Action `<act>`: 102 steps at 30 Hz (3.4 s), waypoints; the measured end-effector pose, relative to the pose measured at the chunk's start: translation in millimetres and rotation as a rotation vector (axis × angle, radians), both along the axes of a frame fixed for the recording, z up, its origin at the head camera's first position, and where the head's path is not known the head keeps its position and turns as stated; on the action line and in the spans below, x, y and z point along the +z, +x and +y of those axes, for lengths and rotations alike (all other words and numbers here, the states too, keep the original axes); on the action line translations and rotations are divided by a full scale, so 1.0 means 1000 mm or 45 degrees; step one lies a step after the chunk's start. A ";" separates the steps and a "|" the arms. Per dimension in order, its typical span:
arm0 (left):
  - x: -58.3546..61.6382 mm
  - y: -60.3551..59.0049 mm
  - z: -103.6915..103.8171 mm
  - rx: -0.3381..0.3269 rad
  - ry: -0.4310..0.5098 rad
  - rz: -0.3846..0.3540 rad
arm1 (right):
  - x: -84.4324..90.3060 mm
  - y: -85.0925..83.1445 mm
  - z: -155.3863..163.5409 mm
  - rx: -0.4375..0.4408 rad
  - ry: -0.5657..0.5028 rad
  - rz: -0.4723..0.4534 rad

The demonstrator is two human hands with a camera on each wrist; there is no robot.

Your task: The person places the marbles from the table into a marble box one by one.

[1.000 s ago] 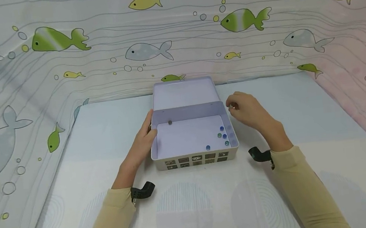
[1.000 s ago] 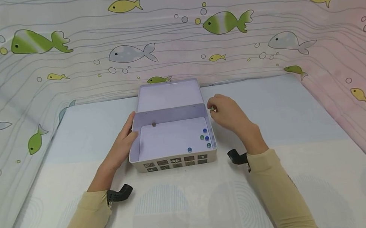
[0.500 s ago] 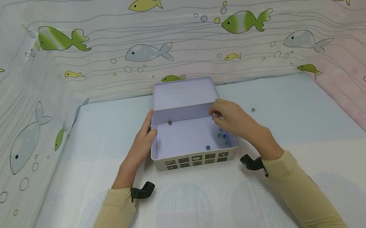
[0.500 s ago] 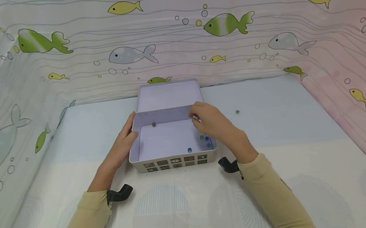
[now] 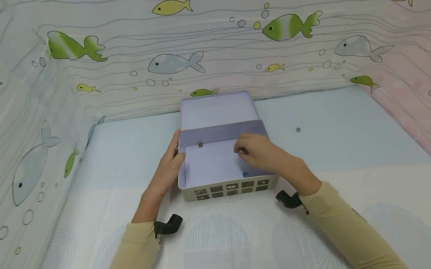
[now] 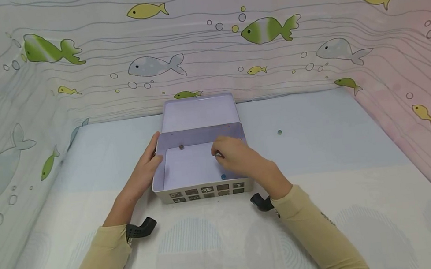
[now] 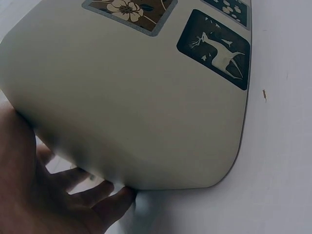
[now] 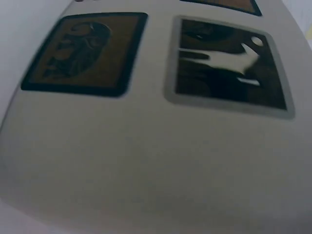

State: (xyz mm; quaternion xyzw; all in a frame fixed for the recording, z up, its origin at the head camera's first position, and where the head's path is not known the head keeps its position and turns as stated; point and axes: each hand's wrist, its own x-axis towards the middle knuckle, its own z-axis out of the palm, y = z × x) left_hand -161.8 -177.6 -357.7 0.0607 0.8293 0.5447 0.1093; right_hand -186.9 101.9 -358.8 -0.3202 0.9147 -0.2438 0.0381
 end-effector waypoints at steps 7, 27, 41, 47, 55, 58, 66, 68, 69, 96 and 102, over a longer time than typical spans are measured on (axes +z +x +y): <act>-0.004 0.002 0.001 -0.003 0.009 0.014 | -0.008 0.007 -0.006 0.022 0.057 -0.003; -0.018 0.010 0.004 0.010 0.002 0.057 | -0.019 0.012 0.000 0.025 0.058 0.019; -0.017 0.012 0.005 0.003 0.007 0.041 | -0.001 -0.003 0.040 -0.199 -0.045 0.137; -0.015 0.009 0.004 0.003 -0.001 0.049 | 0.001 -0.018 0.064 -0.321 -0.138 0.152; -0.034 -0.002 -0.001 0.017 0.006 0.046 | 0.000 -0.031 0.094 -0.448 -0.153 0.079; -0.044 -0.007 -0.004 0.029 0.003 0.060 | -0.002 -0.036 0.105 -0.483 -0.154 0.029; -0.048 -0.009 -0.007 0.023 -0.007 0.076 | -0.016 -0.044 0.124 -0.608 0.003 -0.048; -0.045 -0.008 -0.006 0.026 -0.004 0.060 | -0.021 -0.045 0.127 -0.628 0.052 -0.068; -0.043 -0.007 -0.006 0.027 0.003 0.049 | -0.024 -0.046 0.129 -0.635 0.082 -0.076; -0.015 0.009 0.004 0.018 -0.027 0.030 | -0.047 -0.048 0.137 -0.665 0.223 -0.190; -0.014 0.009 0.004 0.012 -0.037 0.043 | -0.039 -0.045 0.129 -0.652 0.217 -0.195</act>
